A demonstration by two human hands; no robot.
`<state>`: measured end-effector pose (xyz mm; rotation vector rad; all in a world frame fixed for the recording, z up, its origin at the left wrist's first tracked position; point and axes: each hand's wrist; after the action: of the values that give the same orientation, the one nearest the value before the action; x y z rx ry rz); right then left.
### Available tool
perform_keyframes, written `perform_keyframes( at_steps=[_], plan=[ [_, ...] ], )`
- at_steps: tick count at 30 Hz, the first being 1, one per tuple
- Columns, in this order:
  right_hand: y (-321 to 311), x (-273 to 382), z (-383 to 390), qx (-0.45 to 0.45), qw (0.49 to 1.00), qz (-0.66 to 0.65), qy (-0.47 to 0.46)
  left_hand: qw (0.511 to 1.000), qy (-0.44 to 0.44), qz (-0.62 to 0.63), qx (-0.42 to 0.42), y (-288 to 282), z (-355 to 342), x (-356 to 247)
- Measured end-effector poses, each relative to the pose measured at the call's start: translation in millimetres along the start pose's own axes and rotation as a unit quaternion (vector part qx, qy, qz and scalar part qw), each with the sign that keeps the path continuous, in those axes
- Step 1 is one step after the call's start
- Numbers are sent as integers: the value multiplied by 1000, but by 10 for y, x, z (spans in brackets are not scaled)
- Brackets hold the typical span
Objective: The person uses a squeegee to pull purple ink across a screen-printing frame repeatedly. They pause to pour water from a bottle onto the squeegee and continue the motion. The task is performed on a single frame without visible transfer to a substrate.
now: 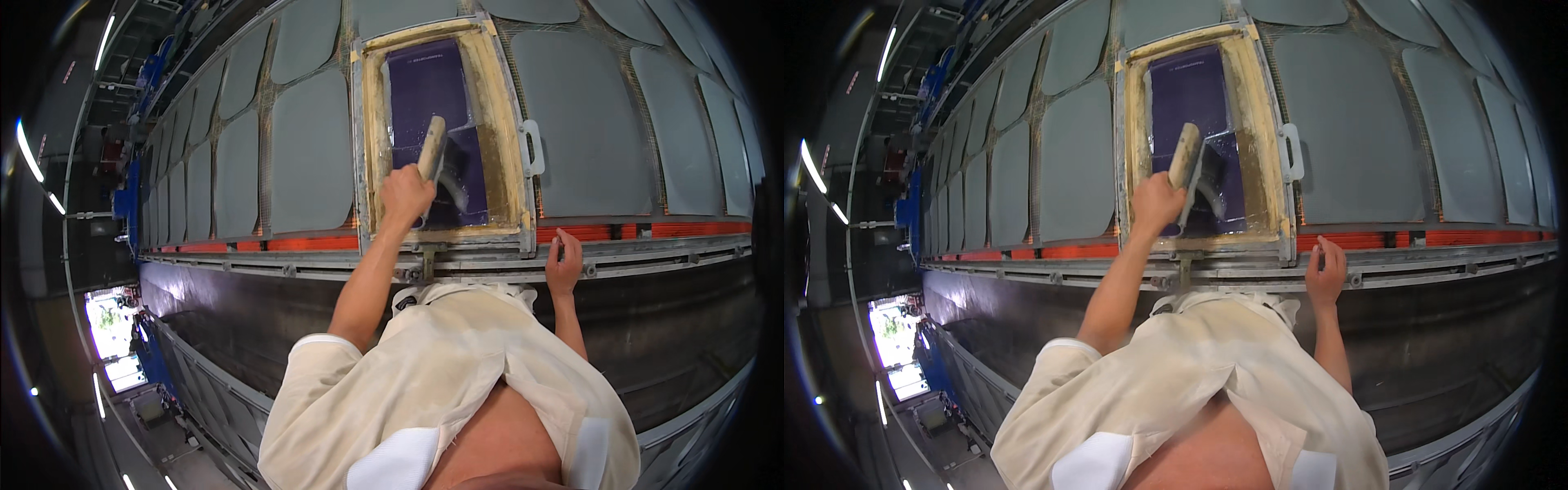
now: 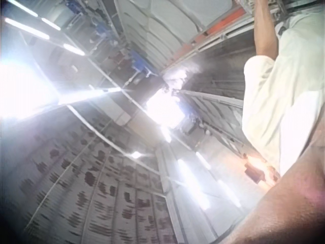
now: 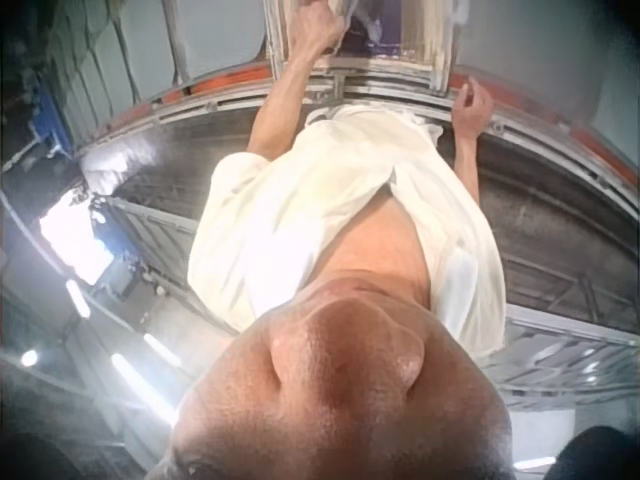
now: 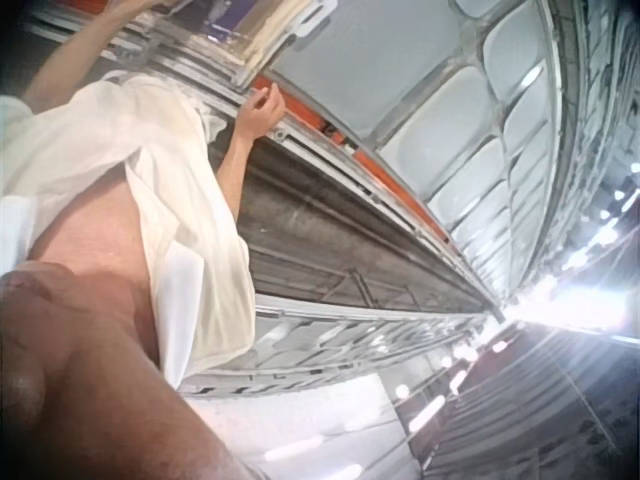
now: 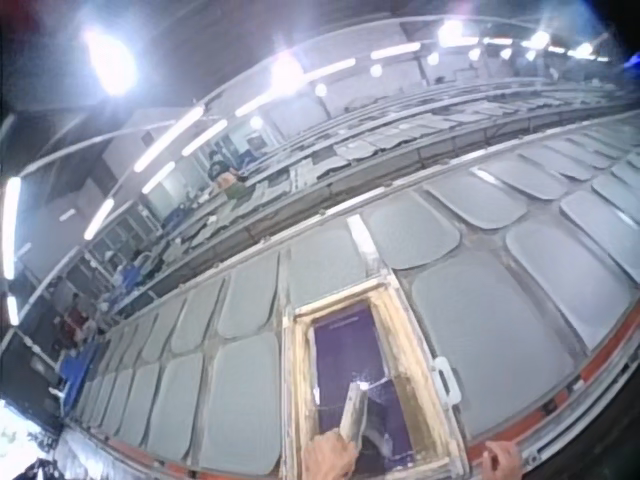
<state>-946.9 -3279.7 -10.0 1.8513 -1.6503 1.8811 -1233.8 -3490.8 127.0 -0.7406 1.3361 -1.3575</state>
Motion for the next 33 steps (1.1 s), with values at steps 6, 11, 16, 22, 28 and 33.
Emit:
perform_keyframes(
  at_steps=[6, 11, 16, 22, 28, 33],
  plan=[
    [7, 44, 6, -5, 1000, 14, 12, 995, -39, -33, -86, -179, -984, 363],
    [74, -6, 54, -2, 999, 45, 16, 990, -116, -30, -74, -114, -1361, 495],
    [67, 0, 29, 0, 997, 73, 39, 998, -51, -2, -40, -147, -1440, 204],
    [53, 3, 50, 11, 994, 81, 71, 994, -70, -5, -82, -444, -2207, 291],
    [23, 40, 82, 6, 990, 115, 76, 992, -91, 7, -86, -393, -2791, 433],
    [20, 112, -329, -26, 978, 57, 198, 1000, -2, 21, 2, -305, -2329, 135]
  ],
)
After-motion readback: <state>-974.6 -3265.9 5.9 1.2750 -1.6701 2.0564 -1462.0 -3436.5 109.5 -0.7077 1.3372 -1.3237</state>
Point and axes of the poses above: each hand's wrist, its own z-axis away from the middle knuckle, its own y-axis out of the palm, x = y × z, and after that the axes turned 2 degrees about x, right-handed
